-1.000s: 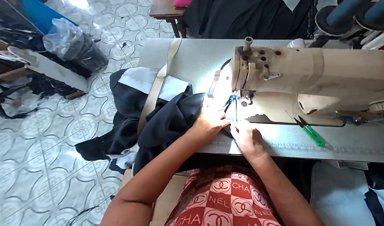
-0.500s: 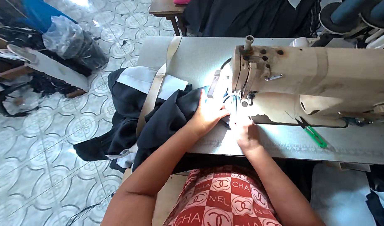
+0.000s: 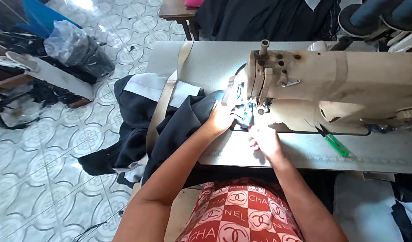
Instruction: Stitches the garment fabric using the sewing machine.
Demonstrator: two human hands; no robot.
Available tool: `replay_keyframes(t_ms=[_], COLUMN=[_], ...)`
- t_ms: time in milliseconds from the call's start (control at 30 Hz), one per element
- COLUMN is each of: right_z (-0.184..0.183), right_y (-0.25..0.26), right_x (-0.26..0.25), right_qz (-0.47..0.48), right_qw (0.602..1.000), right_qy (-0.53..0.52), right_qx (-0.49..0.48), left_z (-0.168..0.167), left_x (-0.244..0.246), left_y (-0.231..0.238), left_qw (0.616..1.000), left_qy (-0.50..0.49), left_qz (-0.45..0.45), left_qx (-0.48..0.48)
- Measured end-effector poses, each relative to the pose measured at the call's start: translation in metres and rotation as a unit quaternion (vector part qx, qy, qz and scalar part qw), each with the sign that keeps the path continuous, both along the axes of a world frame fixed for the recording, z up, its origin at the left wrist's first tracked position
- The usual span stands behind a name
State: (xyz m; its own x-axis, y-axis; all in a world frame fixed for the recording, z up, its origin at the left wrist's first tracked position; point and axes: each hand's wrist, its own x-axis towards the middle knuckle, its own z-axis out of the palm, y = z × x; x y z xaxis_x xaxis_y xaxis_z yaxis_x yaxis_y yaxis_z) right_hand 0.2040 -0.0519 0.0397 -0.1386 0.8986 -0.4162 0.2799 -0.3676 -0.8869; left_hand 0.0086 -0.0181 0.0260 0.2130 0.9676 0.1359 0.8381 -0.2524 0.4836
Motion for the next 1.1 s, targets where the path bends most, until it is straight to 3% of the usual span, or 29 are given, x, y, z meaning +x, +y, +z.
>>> replay_keyframes(t_ms=[133,233,367,433,500,567,633,667,767,1100], right_z=[-0.014,-0.018,-0.001,0.005,0.0,-0.006,-0.005,-0.01,-0.039,-0.051], right_y=[0.002,0.013,-0.006,-0.024,-0.034,-0.039,-0.042,-0.041,-0.034,-0.034], right_x=[-0.015,-0.022,-0.017,-0.01,-0.001,0.006,0.005,0.004,0.008,0.014], right_qz=[-0.026,-0.046,-0.08,-0.095,-0.075,0.018,0.078,0.092,0.106,0.113], right_qw=[0.996,0.993,0.969,0.951,0.977,0.993,0.929,0.892,0.811,0.808], right_qy=[0.055,0.053,0.231,0.268,0.187,-0.037,-0.253,-0.308,-0.331,-0.318], right_qx=[0.071,0.091,-0.037,-0.121,-0.067,0.107,0.257,0.319,0.47,0.483], left_z=[0.0,0.003,0.008,0.007,0.007,0.007,0.007,0.007,0.006,0.0], left_x=[0.001,0.0,-0.004,-0.007,-0.007,-0.005,-0.004,-0.004,-0.005,0.0], left_y=[0.002,-0.002,-0.022,-0.028,-0.032,-0.033,-0.033,-0.033,-0.033,-0.031], left_qw=[0.999,1.0,0.972,0.961,0.957,0.957,0.956,0.956,0.959,0.966], left_qy=[-0.026,-0.005,0.082,0.104,0.114,0.114,0.112,0.112,0.102,0.109], left_qz=[0.021,-0.018,-0.135,-0.171,-0.191,-0.197,-0.202,-0.204,-0.201,-0.17], left_qx=[-0.012,-0.007,0.176,0.194,0.184,0.182,0.18,0.179,0.172,0.164])
